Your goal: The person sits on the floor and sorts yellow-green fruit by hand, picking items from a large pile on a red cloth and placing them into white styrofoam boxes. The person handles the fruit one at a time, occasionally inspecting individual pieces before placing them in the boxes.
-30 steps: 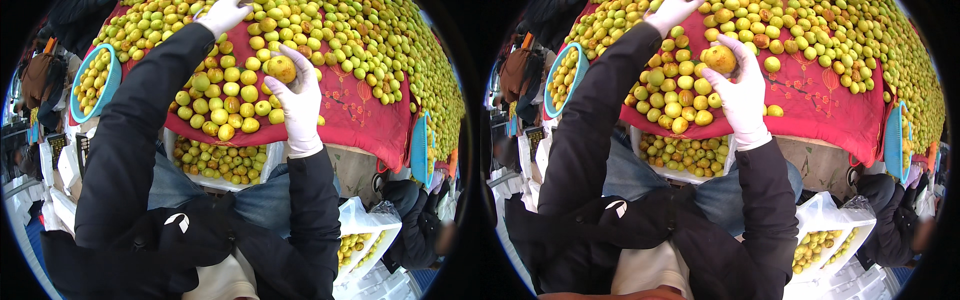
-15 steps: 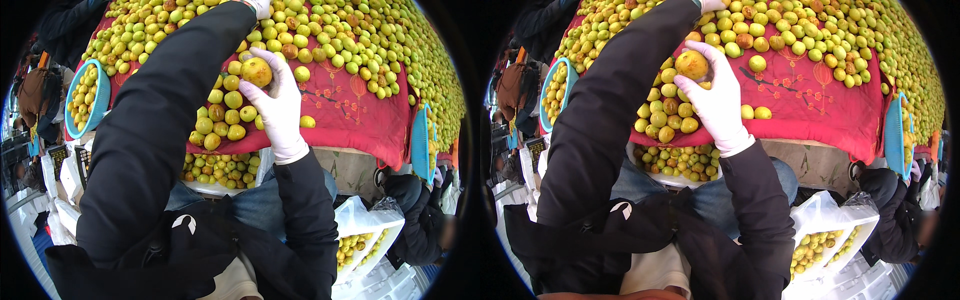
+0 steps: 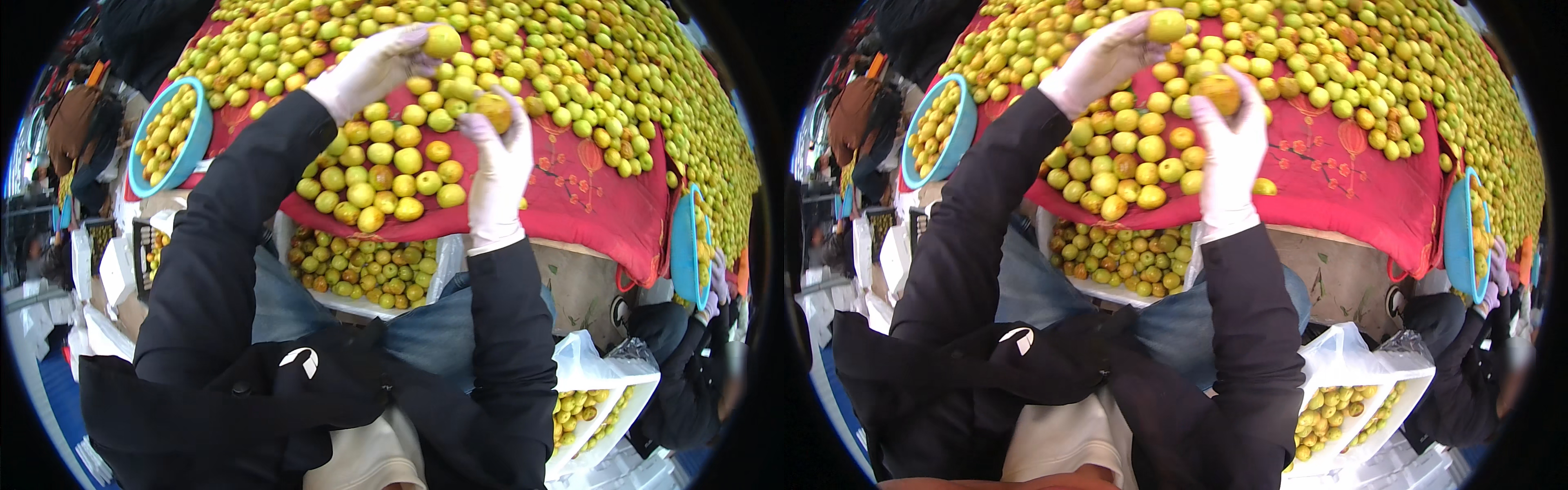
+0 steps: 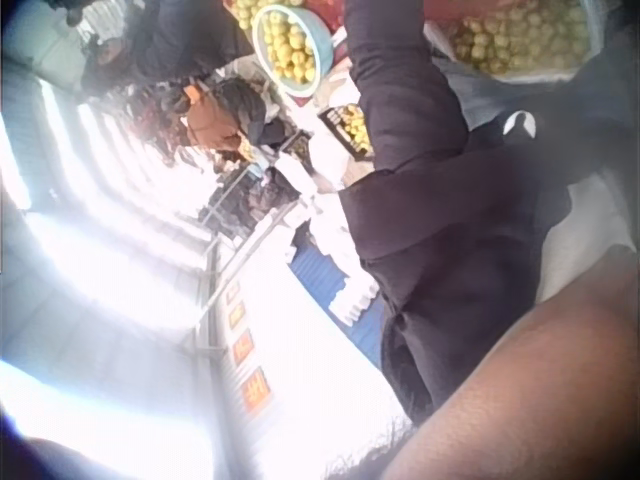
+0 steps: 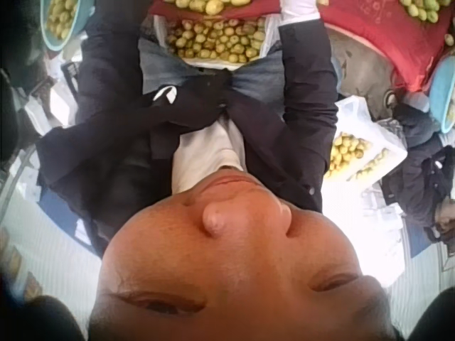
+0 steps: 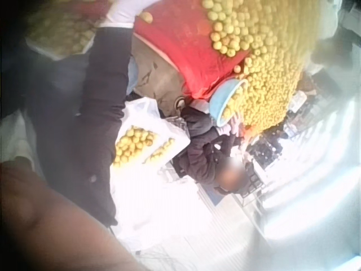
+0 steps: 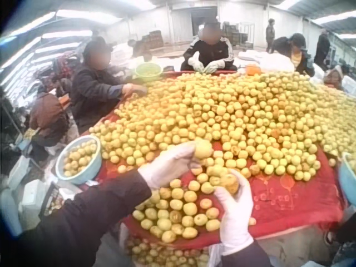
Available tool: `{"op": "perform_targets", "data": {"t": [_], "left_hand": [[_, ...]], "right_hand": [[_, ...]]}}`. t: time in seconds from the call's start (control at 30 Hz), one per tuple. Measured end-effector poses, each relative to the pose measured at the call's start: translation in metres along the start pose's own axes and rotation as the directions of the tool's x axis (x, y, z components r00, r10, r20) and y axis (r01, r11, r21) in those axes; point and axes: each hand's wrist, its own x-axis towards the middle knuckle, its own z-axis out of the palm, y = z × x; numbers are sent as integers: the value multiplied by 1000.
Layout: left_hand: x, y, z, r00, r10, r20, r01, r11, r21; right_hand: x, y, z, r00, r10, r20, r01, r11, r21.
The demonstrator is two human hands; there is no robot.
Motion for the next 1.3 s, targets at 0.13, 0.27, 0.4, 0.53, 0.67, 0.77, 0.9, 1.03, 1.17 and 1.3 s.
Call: {"op": "perform_targets", "data": {"t": [0.13, 0.27, 0.4, 0.53, 0.67, 0.77, 0.9, 1.03, 1.17, 1.3], "left_hand": [[-100, 11, -1, 978, -18, 208, 125, 849, -514], [-169, 13, -11, 985, -72, 158, 158, 744, -649], [-220, -21, -16, 970, -233, -75, 100, 657, -747], [-246, -60, -7, 902, -424, -83, 276, 714, -643], [-241, -62, -11, 922, -366, -130, 168, 679, -715], [-235, -52, -18, 888, -433, -157, 223, 703, -675], [-241, -45, -21, 900, -385, -204, 154, 720, -677], [-249, -48, -10, 952, -241, -187, 106, 837, -537], [-248, -42, 10, 958, -277, 73, 271, 797, -539], [-233, -18, 3, 826, -484, 288, 528, 844, -96]], "right_hand": [[0, 9, 0, 999, 28, 35, -31, 996, 88], [-12, 13, 4, 995, 30, 99, -28, 999, -20], [-35, 9, 27, 989, 140, 55, -124, 964, -235], [-73, 4, 96, 960, 53, 274, 66, 911, -407], [-121, -2, 213, 687, 23, 726, 261, 925, -276], [-175, -4, 280, 404, -44, 914, 330, 938, -101], [-173, 2, 266, 226, -170, 959, 471, 881, 45], [-114, -1, 170, 440, -64, 896, 784, 513, -349], [-109, -1, 103, 559, 95, 824, 659, 551, -511], [-103, 11, 67, 628, -27, 778, 666, 535, -519]]}}
